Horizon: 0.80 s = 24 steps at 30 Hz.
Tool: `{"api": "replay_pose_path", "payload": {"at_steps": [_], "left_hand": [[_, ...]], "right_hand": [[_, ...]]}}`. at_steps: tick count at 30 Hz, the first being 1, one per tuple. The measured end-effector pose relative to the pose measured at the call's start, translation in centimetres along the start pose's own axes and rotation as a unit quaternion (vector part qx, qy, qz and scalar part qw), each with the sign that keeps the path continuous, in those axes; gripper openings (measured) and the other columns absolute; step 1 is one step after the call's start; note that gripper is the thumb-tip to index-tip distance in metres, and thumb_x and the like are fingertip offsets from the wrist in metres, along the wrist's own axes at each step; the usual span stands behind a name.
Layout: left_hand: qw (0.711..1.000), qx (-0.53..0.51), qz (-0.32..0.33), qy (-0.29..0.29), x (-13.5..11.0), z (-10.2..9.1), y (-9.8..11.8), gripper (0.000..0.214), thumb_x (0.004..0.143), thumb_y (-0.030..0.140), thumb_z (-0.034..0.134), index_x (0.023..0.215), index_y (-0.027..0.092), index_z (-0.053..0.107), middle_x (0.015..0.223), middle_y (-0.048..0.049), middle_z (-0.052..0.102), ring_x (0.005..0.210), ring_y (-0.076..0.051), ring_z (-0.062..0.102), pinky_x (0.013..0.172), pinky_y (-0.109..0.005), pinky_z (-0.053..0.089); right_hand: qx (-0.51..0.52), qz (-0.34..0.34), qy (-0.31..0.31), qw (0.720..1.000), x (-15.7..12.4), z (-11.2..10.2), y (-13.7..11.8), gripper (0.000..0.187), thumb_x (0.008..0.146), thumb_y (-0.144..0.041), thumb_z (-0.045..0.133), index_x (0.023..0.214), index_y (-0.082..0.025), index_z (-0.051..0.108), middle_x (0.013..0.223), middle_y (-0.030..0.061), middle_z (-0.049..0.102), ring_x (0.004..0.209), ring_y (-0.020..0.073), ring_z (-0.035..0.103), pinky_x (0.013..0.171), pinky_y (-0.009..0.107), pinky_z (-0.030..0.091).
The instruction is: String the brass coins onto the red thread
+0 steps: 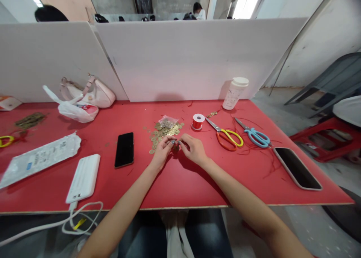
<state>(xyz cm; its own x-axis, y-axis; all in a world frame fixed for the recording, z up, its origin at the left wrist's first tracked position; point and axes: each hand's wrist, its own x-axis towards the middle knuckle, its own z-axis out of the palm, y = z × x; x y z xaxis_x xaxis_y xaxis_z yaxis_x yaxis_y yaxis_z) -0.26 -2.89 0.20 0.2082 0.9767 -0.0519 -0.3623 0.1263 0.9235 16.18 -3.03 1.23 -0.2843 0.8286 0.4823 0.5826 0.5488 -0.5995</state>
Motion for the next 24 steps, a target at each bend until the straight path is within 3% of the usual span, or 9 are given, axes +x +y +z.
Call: {"api": "replay_pose_path", "payload": {"at_steps": [5, 14, 18, 24], "left_hand": [[0.998, 0.050, 0.044, -0.013, 0.1, -0.4, -0.3, 0.040, 0.068, 0.036, 0.085, 0.095, 0.019, 0.061, 0.079, 0.0008, 0.064, 0.066, -0.012, 0.059, 0.063, -0.024, 0.049], [0.987, 0.120, 0.104, 0.028, -0.2, 0.1, 0.3, 0.035, 0.063, 0.029, 0.086, 0.085, 0.019, 0.060, 0.076, 0.0002, 0.063, 0.074, -0.014, 0.062, 0.075, -0.026, 0.050], [0.987, 0.129, 0.091, 0.023, -0.2, 0.0, 0.3, 0.035, 0.065, 0.033, 0.085, 0.088, 0.019, 0.064, 0.076, -0.0009, 0.065, 0.074, -0.015, 0.063, 0.073, -0.027, 0.051], [0.989, 0.149, 0.013, -0.008, 0.2, -0.7, 0.2, 0.040, 0.072, 0.051, 0.077, 0.088, 0.014, 0.074, 0.079, -0.0074, 0.073, 0.072, -0.019, 0.066, 0.072, -0.033, 0.055]], "right_hand": [[0.008, 0.003, 0.002, 1.000, 0.0, 0.0, -0.1, 0.017, 0.094, -0.026, 0.046, 0.081, -0.021, 0.057, 0.075, 0.0027, 0.060, 0.062, 0.0157, 0.049, 0.058, 0.026, 0.032], [0.078, -0.013, 0.011, 0.997, 0.1, 0.3, -0.3, 0.015, 0.091, -0.021, 0.047, 0.078, -0.021, 0.054, 0.074, 0.0025, 0.056, 0.066, 0.0164, 0.050, 0.062, 0.027, 0.037], [0.069, -0.016, 0.016, 0.997, 0.0, 0.2, -0.1, 0.015, 0.092, -0.022, 0.047, 0.080, -0.020, 0.055, 0.075, 0.0027, 0.057, 0.066, 0.0163, 0.050, 0.063, 0.026, 0.037], [0.084, 0.011, 0.024, 0.996, 0.4, -0.1, 0.9, 0.020, 0.097, -0.027, 0.043, 0.086, -0.020, 0.058, 0.080, 0.0028, 0.061, 0.068, 0.0158, 0.052, 0.065, 0.026, 0.040]]}}
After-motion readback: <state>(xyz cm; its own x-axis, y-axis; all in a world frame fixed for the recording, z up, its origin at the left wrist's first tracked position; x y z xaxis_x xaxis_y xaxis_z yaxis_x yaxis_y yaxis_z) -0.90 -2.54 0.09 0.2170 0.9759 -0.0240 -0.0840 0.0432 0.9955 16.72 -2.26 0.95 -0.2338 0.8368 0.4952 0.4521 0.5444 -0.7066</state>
